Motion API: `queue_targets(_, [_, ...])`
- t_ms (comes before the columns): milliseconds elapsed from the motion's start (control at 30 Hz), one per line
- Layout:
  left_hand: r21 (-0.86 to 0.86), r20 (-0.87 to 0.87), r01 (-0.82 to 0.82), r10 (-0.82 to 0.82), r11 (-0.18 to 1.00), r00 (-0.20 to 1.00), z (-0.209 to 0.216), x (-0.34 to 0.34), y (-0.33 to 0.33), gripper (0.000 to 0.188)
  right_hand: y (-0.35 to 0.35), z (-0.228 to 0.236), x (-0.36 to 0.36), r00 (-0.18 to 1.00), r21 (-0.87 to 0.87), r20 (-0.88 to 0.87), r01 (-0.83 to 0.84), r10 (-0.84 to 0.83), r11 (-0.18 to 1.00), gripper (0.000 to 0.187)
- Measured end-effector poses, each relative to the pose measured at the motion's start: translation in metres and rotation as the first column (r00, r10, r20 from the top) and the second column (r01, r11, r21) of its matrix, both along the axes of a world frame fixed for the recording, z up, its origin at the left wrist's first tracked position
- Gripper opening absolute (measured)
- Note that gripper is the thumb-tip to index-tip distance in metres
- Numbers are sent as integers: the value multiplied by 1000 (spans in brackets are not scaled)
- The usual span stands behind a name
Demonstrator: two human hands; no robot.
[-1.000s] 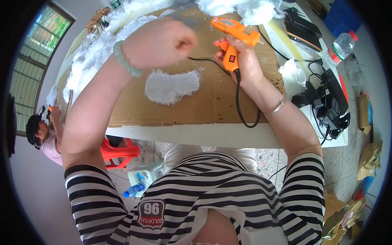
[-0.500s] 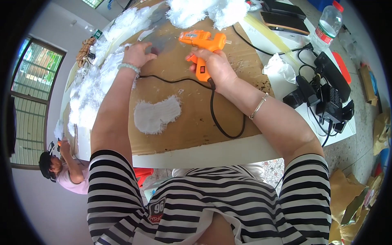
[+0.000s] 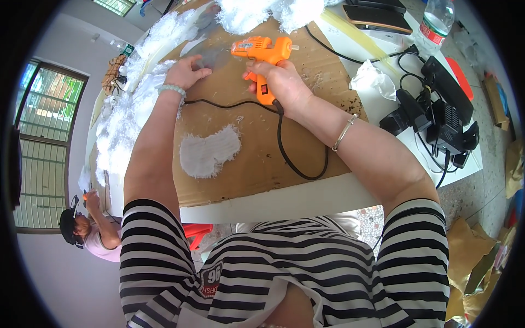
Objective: Using a hot glue gun to attach white cotton stuffing to a cardboard base to create decorative clouds.
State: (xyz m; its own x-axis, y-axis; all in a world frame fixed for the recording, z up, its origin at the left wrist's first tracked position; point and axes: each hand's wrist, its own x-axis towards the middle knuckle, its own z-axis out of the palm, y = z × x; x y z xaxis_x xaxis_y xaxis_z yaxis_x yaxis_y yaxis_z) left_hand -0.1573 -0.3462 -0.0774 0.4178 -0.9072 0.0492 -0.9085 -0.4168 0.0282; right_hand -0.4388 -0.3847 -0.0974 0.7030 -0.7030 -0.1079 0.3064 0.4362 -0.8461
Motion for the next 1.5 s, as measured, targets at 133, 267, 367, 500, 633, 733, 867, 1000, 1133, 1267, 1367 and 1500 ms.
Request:
queue_targets(133, [-298, 135, 162, -126, 941, 983, -6, -2, 4, 62, 0, 0, 0, 1000, -10, 10, -17, 17, 1000, 21])
queue_targets(267, [-360, -90, -1, -34, 933, 995, 5, 1, 1, 47, 0, 0, 0, 1000, -28, 6, -31, 31, 999, 22])
queue_targets(367, [-600, -431, -137, -174, 788, 886, 5, 17, -4, 24, 0, -1, 1, 999, -46, 10, -41, 41, 998, 23])
queue_targets(500, [-648, -618, -315, -236, 693, 750, 10, 8, -11, 17, -2, -2, -1, 999, -58, -13, -33, 32, 998, 23])
queue_targets(633, [-447, -835, -548, -110, 707, 539, 16, 1, -12, 19, 0, 0, -1, 999, -71, -23, -37, 36, 997, 23])
queue_targets(733, [-447, -783, -526, -32, 723, 622, 12, 14, -13, 17, 0, 0, 0, 999, -76, -22, -42, 40, 996, 24])
queue_targets(867, [-468, -801, -549, -69, 692, 595, 21, 10, -7, 15, 1, -1, 1, 999, -77, -14, -47, 46, 996, 24])
queue_targets(1000, [-560, -786, -529, -208, 638, 582, 36, -5, 10, 17, 0, -4, 1, 998, -88, -17, -55, 54, 995, 24])
queue_targets(1133, [-564, -801, -471, -311, 678, 512, 43, -22, 41, 14, 1, -2, -1, 999, -98, -16, -53, 52, 994, 23])
queue_targets(1267, [-539, -813, -437, -309, 720, 494, 40, -45, 85, 17, 3, 0, -2, 998, -107, -33, -57, 54, 993, 23])
queue_targets(1367, [-540, -825, -443, -347, 716, 446, 30, -63, 116, 18, 3, -3, -2, 998, -127, -41, -51, 46, 991, 23])
queue_targets(1500, [-573, -808, -420, -398, 704, 435, 21, -84, 150, 37, 1, -4, -1, 999, -167, -50, -20, 12, 986, 25])
